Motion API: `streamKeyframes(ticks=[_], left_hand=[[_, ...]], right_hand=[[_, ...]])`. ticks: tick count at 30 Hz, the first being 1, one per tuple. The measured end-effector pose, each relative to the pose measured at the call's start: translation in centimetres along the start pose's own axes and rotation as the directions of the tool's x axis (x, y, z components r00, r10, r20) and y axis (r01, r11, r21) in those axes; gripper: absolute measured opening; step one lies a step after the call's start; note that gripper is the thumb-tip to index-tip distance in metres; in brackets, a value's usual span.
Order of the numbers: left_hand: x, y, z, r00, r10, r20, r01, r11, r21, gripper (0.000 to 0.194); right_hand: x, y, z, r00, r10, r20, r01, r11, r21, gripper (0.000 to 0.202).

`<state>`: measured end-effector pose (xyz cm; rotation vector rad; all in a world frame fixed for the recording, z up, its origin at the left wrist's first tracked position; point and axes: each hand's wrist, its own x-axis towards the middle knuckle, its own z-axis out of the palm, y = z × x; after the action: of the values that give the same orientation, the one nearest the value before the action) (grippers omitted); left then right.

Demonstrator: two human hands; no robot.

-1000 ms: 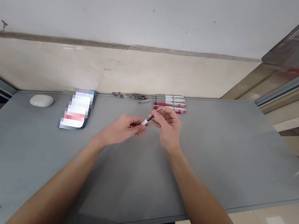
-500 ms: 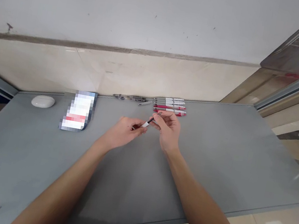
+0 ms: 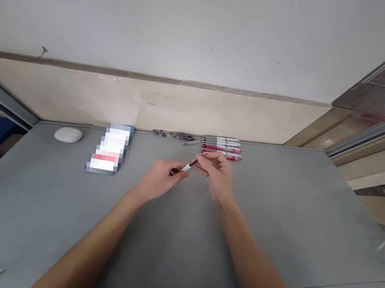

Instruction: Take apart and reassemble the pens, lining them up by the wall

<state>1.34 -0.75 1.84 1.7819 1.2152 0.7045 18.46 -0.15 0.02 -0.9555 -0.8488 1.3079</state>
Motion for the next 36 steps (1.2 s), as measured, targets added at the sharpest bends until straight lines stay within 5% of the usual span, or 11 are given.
streamKeyframes(ticks=[6, 10, 12, 15, 18, 21, 26, 36], left_hand=[[-0.3, -0.9, -0.7, 0.991, -0.131, -0.035, 0.117, 0.957, -0.264, 0.030], [-0.5, -1.9, -0.7, 0.978, -0.204, -0.036, 0.150, 0.817, -0.557, 0.037], [-0.6, -2.3, -0.8, 0.974, -0.225, -0.042, 0.139, 0.729, -0.671, 0.038], [-0.8, -2.7, -1.0, 0.963, -0.264, -0.052, 0.139, 0.656, -0.742, 0.041], [-0.9, -2.9, -1.2, 0.959, -0.275, -0.067, 0.137, 0.657, -0.742, 0.039], [-0.9, -3.1, -1.3, 0.960, -0.269, -0.074, 0.130, 0.666, -0.735, 0.037], [-1.0, -3.6, -1.3, 0.955, -0.288, -0.074, 0.147, 0.672, -0.726, 0.035], [-1.0, -3.4, -1.3, 0.949, -0.305, -0.083, 0.159, 0.688, -0.708, 0.033]], right_hand=[[0.9, -1.1, -0.4, 0.984, 0.097, 0.151, -0.062, 0.974, -0.218, 0.029], [2.5, -1.8, -1.2, 0.975, 0.035, 0.220, 0.082, 0.862, -0.500, 0.026], [3.6, -2.1, -1.4, 0.955, -0.035, 0.293, 0.233, 0.700, -0.675, 0.022], [5.4, -2.5, -1.2, 0.891, -0.061, 0.449, 0.446, 0.289, -0.847, 0.024], [7.0, -2.5, -0.5, 0.835, 0.020, 0.550, 0.549, -0.096, -0.831, 0.032], [8.4, -2.3, 0.3, 0.782, 0.107, 0.614, 0.616, -0.280, -0.736, 0.034], [10.2, -1.9, 1.2, 0.725, 0.182, 0.665, 0.677, -0.367, -0.638, 0.037], [11.1, -2.0, 1.4, 0.666, 0.239, 0.707, 0.736, -0.362, -0.572, 0.035]])
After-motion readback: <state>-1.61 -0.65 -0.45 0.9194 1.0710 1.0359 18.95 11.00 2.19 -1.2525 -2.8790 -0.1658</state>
